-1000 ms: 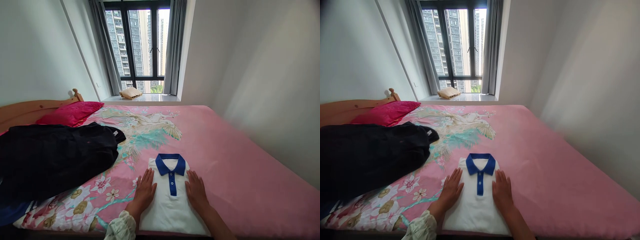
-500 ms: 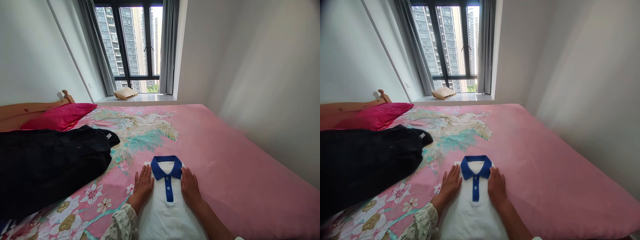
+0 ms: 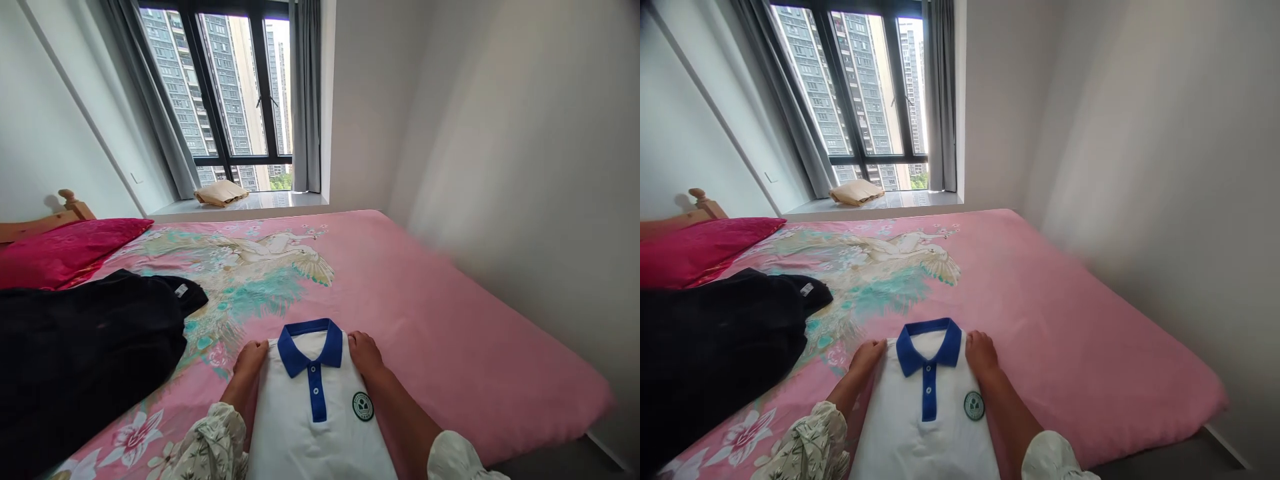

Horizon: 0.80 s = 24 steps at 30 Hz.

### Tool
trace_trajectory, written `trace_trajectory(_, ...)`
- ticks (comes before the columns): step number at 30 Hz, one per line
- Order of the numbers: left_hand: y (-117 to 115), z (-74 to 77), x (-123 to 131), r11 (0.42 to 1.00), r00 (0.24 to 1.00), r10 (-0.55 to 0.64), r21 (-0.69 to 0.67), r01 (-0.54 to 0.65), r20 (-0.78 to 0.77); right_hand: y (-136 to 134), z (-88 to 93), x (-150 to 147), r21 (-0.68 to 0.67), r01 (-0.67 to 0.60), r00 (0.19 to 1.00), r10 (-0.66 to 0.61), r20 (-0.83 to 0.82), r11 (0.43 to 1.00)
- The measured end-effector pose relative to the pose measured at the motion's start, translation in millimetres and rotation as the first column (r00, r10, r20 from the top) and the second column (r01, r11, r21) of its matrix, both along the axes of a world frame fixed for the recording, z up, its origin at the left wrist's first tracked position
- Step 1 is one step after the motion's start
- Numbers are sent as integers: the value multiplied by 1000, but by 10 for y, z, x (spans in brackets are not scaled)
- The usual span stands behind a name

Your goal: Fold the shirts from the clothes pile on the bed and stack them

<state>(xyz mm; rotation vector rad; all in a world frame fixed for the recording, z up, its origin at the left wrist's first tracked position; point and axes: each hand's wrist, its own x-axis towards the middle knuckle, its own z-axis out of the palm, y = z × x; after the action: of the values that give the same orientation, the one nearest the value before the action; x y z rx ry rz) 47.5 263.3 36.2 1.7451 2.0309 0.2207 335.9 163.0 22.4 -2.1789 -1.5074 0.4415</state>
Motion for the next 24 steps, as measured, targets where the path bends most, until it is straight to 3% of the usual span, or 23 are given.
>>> trace_trajectory(4,3,-85,107,997,997,72,28,-72,-21,202,12,70,-73,27,998,-30,-47,997)
trace_trajectory(9,-144,-225,192,980,984,169,111,-163,-53,231,-77,40,-56,57,997,-59,-44,997)
trace_trajectory(14,-195,-139,207,961,980,191,214,-176,-53,147,-44,76,-22,73,994,-75,-84,997)
trace_trajectory(17,-376,-77,228,952,995,79,301,-58,-57,-70,-6,3,36,64,993,-59,-105,997)
trace_trajectory(20,-712,-134,212,928,976,-175,309,209,-133,-464,-49,-158,81,-70,996,74,-46,994)
trace_trajectory(22,-928,-201,151,909,939,-287,255,329,-189,-754,-95,-233,15,-205,978,204,30,979)
trace_trajectory(24,-1081,-235,81,925,928,-290,178,335,-236,-990,-104,-254,-109,-245,964,254,79,963)
